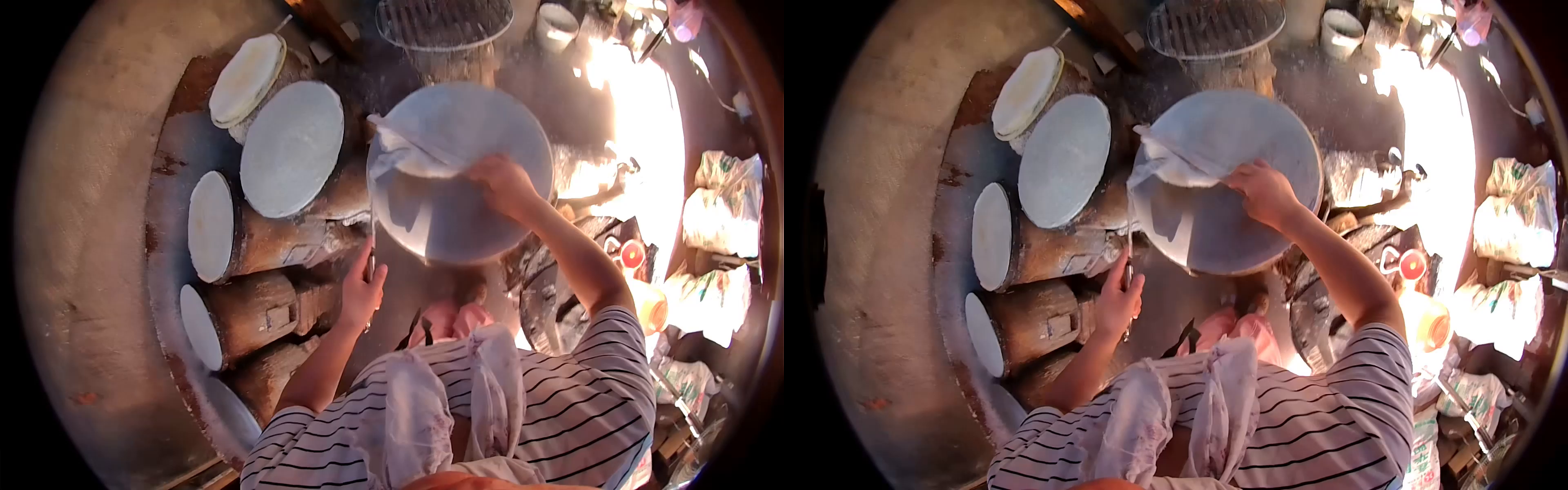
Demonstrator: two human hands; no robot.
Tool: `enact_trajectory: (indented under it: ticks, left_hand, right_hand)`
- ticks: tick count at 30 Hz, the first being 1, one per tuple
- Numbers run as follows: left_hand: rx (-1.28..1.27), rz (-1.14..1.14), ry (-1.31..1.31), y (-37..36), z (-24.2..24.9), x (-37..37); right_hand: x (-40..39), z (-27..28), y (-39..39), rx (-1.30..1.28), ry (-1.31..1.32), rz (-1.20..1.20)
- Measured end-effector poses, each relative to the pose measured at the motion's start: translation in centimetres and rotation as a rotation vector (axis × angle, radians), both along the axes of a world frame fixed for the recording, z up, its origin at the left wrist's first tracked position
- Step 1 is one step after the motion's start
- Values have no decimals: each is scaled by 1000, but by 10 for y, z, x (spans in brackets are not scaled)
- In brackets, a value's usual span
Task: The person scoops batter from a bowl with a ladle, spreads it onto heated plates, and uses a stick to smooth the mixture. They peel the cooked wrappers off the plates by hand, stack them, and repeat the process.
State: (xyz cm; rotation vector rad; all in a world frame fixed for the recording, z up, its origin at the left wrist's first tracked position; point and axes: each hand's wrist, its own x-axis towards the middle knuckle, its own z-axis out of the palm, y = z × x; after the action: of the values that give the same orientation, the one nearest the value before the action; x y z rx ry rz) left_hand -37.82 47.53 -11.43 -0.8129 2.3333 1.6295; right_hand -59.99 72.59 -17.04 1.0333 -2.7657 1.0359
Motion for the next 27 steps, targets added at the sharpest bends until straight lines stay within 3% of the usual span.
enact_trajectory:
  ticks: [2, 5, 10, 14, 17, 18, 21, 22, 25, 27]
  left_hand:
    - [-43, -93, 4, -2, -5, 37]
    - [-88, -211, 120, -16, -25, 66]
    - [-307, -376, 38, -2, 6, 29]
    - [-180, -355, 64, -5, 0, 72]
    - [-105, -356, 74, -7, -1, 81]
    - [-126, -376, 32, -7, 2, 78]
    - [-170, -404, 2, -7, 10, 70]
    - [-168, -394, 35, -10, 9, 83]
    - [-312, -422, 178, -26, 2, 99]
    - [-220, -344, 106, -31, 7, 107]
  right_hand:
    - [38, -5, 6, -4, -39, 74]
    - [27, 8, 23, -62, -125, 176]
    - [-40, 1, 1, -58, -23, 170]
    - [16, -4, 32, -98, -113, 336]
    - [-13, -2, 37, -25, -348, 285]
    - [-18, 14, 31, -124, -427, 203]
    - [-17, 2, 30, -148, -180, 418]
    - [-9, 3, 42, -53, -225, 433]
    - [8, 16, 89, 30, -543, 323]
    - [10, 23, 71, 76, -605, 61]
